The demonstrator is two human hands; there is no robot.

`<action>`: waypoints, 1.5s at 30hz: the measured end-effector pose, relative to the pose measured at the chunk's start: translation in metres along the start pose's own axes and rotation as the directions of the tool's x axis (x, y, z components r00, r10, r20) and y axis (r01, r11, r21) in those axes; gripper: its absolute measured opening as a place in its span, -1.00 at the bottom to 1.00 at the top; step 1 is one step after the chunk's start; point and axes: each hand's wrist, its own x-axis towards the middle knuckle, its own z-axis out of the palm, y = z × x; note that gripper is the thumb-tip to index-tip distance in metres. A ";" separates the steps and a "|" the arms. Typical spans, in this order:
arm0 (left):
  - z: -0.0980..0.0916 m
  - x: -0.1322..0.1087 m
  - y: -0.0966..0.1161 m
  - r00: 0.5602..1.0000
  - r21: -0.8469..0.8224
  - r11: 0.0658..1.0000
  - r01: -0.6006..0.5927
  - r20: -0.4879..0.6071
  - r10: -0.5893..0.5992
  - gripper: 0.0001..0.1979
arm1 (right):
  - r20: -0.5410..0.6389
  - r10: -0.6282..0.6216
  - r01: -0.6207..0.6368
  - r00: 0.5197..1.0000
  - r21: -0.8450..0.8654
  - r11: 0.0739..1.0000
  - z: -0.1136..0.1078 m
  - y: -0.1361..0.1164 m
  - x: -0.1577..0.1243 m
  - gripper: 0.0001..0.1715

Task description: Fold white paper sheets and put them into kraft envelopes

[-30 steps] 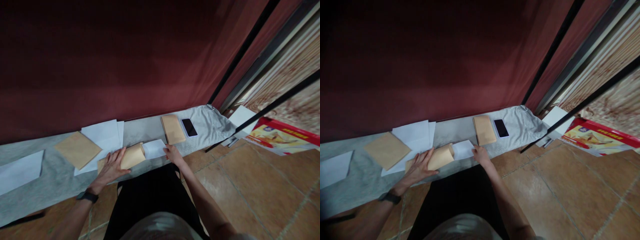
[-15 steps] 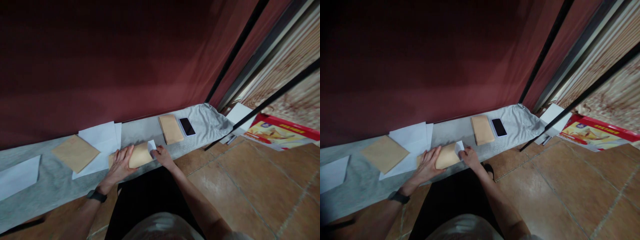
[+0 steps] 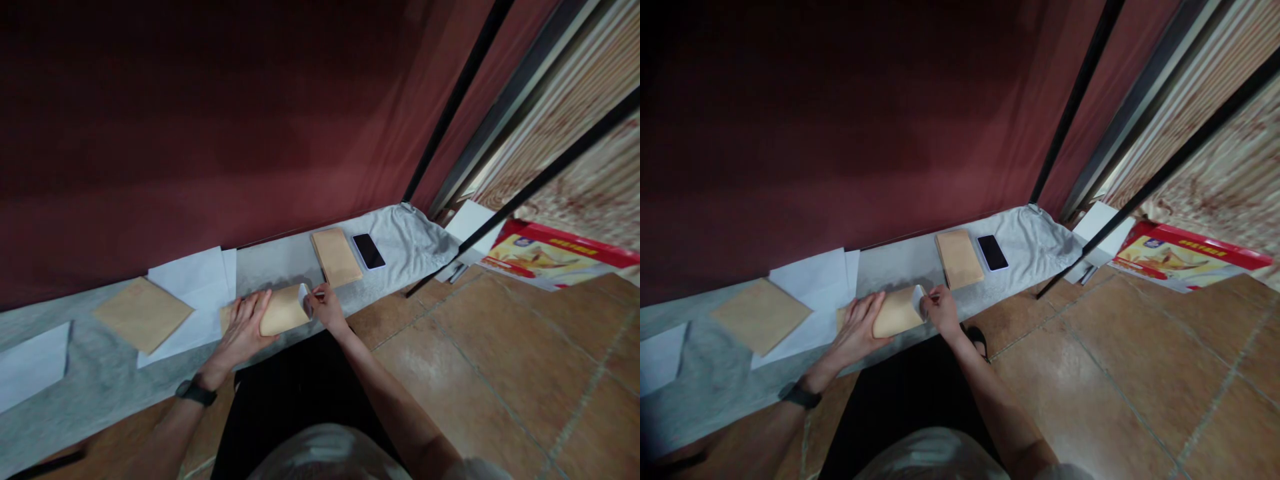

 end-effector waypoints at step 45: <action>0.004 -0.004 0.026 0.978 -0.186 0.979 0.088 -0.173 -0.121 -0.14 | 0.054 0.207 -0.214 0.977 0.239 0.947 0.004 0.006 0.006 -0.75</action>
